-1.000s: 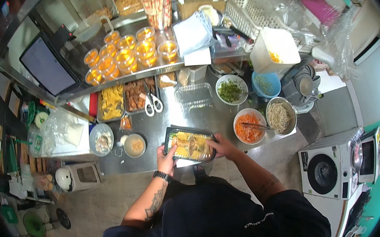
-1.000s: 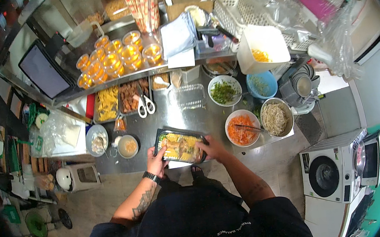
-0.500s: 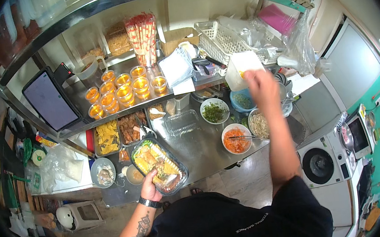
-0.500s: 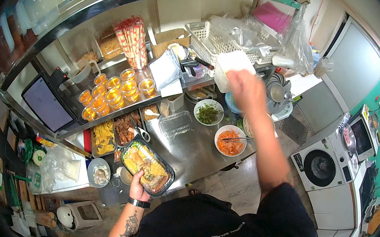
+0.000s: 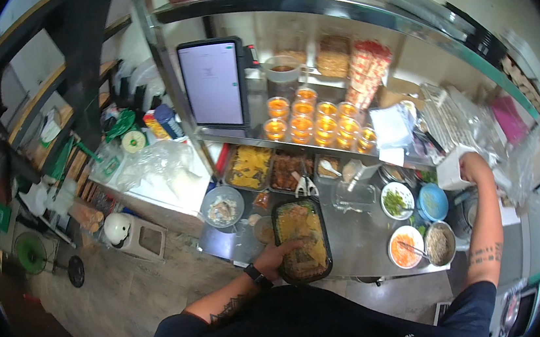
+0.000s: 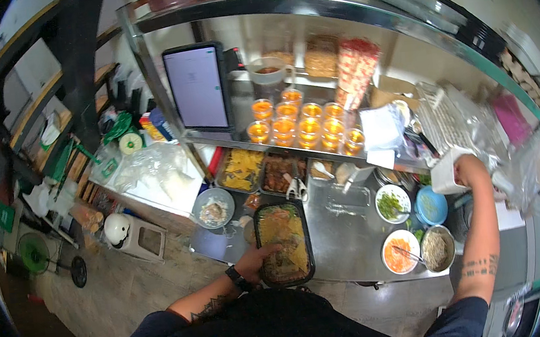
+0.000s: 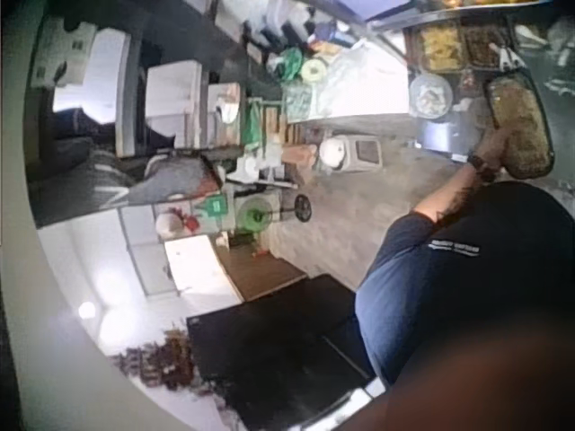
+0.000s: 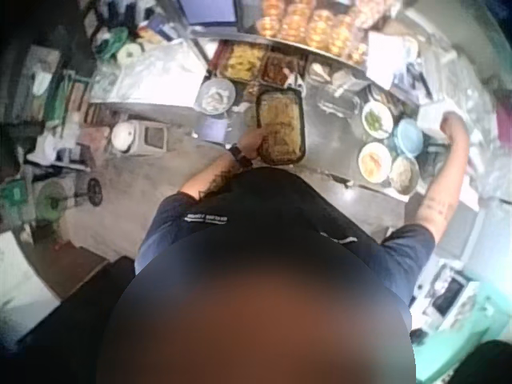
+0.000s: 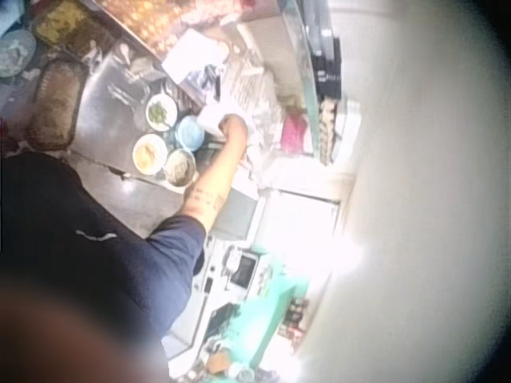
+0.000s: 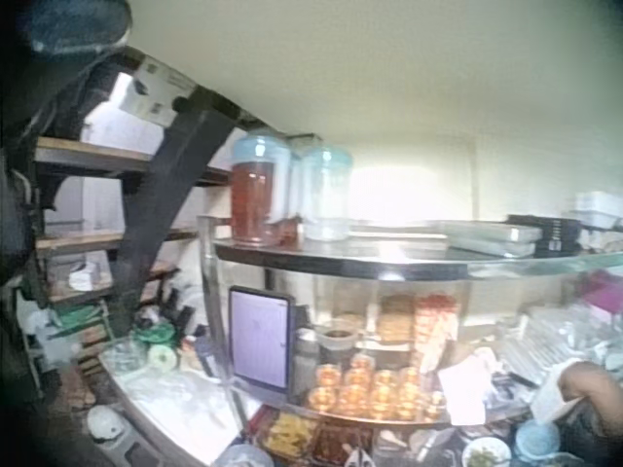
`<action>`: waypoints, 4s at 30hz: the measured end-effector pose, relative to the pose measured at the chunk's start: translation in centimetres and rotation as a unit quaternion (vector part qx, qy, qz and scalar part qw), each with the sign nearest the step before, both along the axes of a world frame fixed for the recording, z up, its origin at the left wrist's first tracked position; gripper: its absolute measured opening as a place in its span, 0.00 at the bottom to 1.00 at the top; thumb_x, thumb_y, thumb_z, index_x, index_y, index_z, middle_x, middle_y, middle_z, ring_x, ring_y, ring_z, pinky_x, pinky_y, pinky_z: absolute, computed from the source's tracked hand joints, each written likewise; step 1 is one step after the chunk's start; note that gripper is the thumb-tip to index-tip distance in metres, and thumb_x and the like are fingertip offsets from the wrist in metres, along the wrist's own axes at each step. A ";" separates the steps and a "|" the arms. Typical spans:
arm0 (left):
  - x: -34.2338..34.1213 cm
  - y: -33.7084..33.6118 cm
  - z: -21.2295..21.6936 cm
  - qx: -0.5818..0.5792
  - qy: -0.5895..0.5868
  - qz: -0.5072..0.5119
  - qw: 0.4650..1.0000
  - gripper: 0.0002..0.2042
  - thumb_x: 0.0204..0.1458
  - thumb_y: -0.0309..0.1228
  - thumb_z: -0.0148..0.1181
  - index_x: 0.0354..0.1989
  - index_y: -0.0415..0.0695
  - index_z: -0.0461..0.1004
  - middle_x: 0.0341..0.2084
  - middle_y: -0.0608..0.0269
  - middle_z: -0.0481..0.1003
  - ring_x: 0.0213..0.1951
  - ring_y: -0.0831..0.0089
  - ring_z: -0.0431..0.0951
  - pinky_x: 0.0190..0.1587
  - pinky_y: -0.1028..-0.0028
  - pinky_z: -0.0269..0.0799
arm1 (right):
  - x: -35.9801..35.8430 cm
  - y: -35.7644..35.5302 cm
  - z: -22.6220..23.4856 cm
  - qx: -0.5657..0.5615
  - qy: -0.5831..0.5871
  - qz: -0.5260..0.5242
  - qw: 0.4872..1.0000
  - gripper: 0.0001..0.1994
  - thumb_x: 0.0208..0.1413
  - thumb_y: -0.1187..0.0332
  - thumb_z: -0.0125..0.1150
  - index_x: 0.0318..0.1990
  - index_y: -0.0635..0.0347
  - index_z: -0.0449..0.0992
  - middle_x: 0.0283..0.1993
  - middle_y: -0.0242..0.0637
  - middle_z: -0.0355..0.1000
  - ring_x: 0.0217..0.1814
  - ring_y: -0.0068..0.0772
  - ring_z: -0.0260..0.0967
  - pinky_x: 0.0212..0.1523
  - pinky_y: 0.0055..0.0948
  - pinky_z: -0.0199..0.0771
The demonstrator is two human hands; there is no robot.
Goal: The person assembles a bento box by layering rice, vegetables, meat, and egg using tongs and scissors. They arrange the ingredients in a rectangular container and then close the lid.
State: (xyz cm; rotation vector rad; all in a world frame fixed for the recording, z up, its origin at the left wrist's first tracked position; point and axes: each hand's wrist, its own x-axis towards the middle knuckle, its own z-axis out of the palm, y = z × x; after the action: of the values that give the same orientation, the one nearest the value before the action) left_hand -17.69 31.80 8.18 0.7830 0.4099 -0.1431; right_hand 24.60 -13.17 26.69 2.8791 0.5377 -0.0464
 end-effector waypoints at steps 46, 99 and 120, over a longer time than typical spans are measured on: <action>-6.9 8.3 3.5 -0.069 -0.058 -0.016 0.996 0.31 0.55 0.24 0.56 0.69 0.35 0.59 0.61 0.47 0.72 0.60 0.57 0.76 0.62 0.57 0.75 | -28.5 38.9 -12.1 0.375 0.336 0.323 0.801 0.13 0.57 0.65 0.64 0.47 0.62 0.81 0.43 0.54 0.80 0.48 0.55 0.80 0.48 0.42 0.78; -9.3 11.7 2.6 0.263 -0.223 -0.098 0.934 0.21 0.59 0.26 0.58 0.62 0.40 0.70 0.53 0.56 0.78 0.52 0.69 0.80 0.55 0.66 0.78 | -41.4 40.9 -4.1 0.387 0.201 0.533 0.725 0.05 0.53 0.62 0.68 0.31 0.50 0.79 0.32 0.31 0.76 0.35 0.35 0.74 0.45 0.36 0.65; -17.2 14.1 2.6 0.064 -0.107 0.272 0.954 0.35 0.51 0.29 0.62 0.69 0.38 0.57 0.59 0.48 0.72 0.56 0.56 0.78 0.57 0.57 0.79 | -17.9 55.2 4.4 0.248 -0.352 0.337 0.837 0.40 0.56 0.37 0.61 0.75 0.32 0.58 0.40 0.41 0.72 0.39 0.42 0.74 0.42 0.44 0.63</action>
State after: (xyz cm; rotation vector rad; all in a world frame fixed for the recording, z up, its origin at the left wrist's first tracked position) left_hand -34.89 45.94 10.73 0.7762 0.4179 0.4843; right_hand 6.68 42.05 31.06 2.6191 1.4904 1.3672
